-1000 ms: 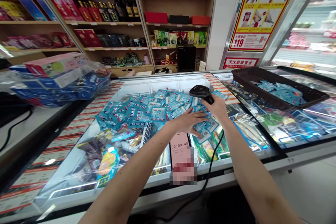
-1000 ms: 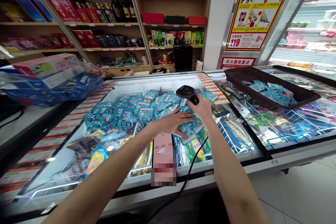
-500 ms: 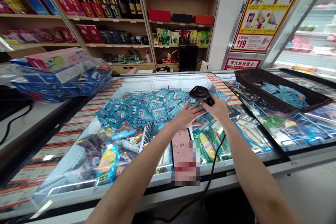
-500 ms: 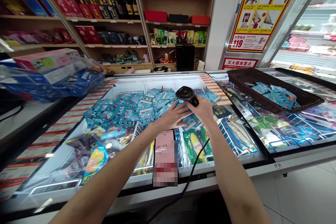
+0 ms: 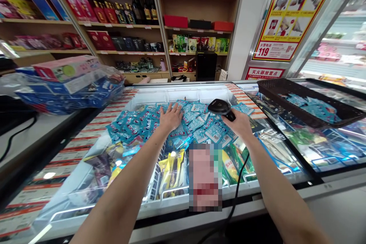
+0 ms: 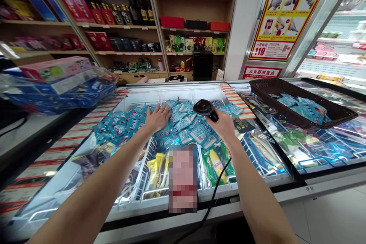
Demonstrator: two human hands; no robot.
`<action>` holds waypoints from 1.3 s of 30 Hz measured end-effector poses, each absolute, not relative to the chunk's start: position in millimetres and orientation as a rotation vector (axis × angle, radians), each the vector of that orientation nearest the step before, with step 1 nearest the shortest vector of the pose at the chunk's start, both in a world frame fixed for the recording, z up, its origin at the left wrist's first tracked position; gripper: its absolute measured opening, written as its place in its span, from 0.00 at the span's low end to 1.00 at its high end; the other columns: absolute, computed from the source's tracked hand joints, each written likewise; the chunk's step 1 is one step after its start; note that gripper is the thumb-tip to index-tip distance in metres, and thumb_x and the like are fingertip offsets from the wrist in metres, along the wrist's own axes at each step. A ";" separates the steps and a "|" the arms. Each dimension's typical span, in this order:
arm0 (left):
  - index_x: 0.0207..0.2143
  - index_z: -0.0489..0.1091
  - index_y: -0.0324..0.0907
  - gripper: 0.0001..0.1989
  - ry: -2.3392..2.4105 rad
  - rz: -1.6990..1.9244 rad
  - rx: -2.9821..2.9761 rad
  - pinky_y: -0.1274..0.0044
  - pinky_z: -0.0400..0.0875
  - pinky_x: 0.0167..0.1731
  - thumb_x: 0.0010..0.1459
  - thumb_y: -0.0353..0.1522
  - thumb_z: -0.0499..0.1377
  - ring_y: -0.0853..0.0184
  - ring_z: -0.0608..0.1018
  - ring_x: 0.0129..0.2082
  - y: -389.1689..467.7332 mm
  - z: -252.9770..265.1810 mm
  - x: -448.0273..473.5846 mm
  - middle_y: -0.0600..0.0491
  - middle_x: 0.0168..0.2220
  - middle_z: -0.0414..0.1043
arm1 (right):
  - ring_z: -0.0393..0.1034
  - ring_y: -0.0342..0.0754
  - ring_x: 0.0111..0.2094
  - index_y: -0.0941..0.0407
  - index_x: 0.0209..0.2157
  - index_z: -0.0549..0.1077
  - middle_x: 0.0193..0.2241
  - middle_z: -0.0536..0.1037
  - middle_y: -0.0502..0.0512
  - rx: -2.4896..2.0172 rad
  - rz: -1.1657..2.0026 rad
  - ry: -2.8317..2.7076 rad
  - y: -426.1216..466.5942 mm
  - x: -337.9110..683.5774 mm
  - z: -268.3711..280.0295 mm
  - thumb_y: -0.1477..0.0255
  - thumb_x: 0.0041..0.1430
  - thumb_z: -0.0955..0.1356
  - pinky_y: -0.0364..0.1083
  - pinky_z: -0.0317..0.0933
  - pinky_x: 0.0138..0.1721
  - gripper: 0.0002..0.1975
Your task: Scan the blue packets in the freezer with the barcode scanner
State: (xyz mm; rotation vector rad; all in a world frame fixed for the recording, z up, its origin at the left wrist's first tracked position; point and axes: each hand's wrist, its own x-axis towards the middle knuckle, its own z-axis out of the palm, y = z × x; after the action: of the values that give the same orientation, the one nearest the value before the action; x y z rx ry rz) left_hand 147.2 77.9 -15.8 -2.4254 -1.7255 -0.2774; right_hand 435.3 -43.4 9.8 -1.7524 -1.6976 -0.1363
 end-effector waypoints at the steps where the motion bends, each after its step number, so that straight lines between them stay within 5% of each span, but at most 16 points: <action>1: 0.62 0.54 0.49 0.27 -1.726 -0.211 -2.454 0.48 0.34 0.59 0.64 0.41 0.36 0.55 0.49 0.66 83.4 -17.2 145.3 0.55 0.66 0.49 | 0.72 0.54 0.32 0.53 0.37 0.73 0.28 0.77 0.56 -1.757 -0.141 -1.699 -43.0 434.9 9.4 0.54 0.55 0.63 0.46 0.58 0.31 0.18; 13: 0.56 0.63 0.48 0.23 -1.667 -0.386 -2.413 0.48 0.35 0.59 0.63 0.40 0.41 0.54 0.62 0.59 73.4 -24.3 76.3 0.48 0.58 0.64 | 0.72 0.53 0.31 0.53 0.37 0.73 0.27 0.77 0.56 -1.797 -0.171 -1.745 -43.4 428.8 6.1 0.53 0.55 0.63 0.45 0.56 0.30 0.19; 20: 0.42 0.69 0.45 0.17 -1.582 -0.448 -2.389 0.51 0.47 0.57 0.61 0.41 0.46 0.53 0.72 0.48 60.1 -18.3 62.5 0.45 0.45 0.71 | 0.72 0.53 0.32 0.53 0.39 0.73 0.31 0.79 0.56 -1.794 -0.195 -1.801 -46.9 419.8 6.5 0.56 0.55 0.63 0.46 0.57 0.31 0.18; 26: 0.29 0.71 0.43 0.20 -1.567 -0.480 -2.376 0.52 0.43 0.58 0.62 0.41 0.45 0.53 0.73 0.46 66.7 -0.6 75.1 0.46 0.35 0.72 | 0.72 0.53 0.32 0.53 0.40 0.73 0.31 0.78 0.55 -1.822 -0.205 -1.810 -46.8 419.0 6.6 0.56 0.55 0.63 0.46 0.57 0.30 0.18; 29: 0.37 0.72 0.42 0.24 -1.544 -0.525 -2.380 0.53 0.44 0.59 0.63 0.45 0.42 0.54 0.71 0.49 61.6 9.6 102.1 0.45 0.42 0.72 | 0.72 0.53 0.32 0.53 0.40 0.73 0.31 0.78 0.55 -1.817 -0.214 -1.815 -46.0 418.2 6.8 0.56 0.56 0.63 0.46 0.57 0.30 0.17; 32: 0.47 0.69 0.42 0.29 -1.619 -0.517 -2.487 0.58 0.57 0.54 0.61 0.51 0.40 0.54 0.70 0.51 51.7 10.5 137.9 0.43 0.48 0.70 | 0.72 0.53 0.32 0.52 0.38 0.73 0.31 0.78 0.55 -1.816 -0.223 -1.824 -45.5 416.8 6.1 0.56 0.55 0.64 0.46 0.57 0.30 0.17; 39: 0.50 0.66 0.38 0.38 -1.826 -0.492 -2.493 0.60 0.62 0.50 0.46 0.57 0.55 0.47 0.66 0.53 48.8 -5.9 166.8 0.38 0.49 0.66 | 0.72 0.52 0.33 0.52 0.41 0.72 0.33 0.78 0.54 -1.792 -0.264 -1.865 -47.5 412.7 4.0 0.58 0.54 0.64 0.46 0.59 0.32 0.17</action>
State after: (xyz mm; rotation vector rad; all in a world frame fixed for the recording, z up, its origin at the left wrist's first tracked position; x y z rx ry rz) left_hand 166.8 48.8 -5.9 -2.4933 -1.8264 -0.4917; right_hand 412.7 -47.5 4.0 -1.7925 -1.8654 -0.2635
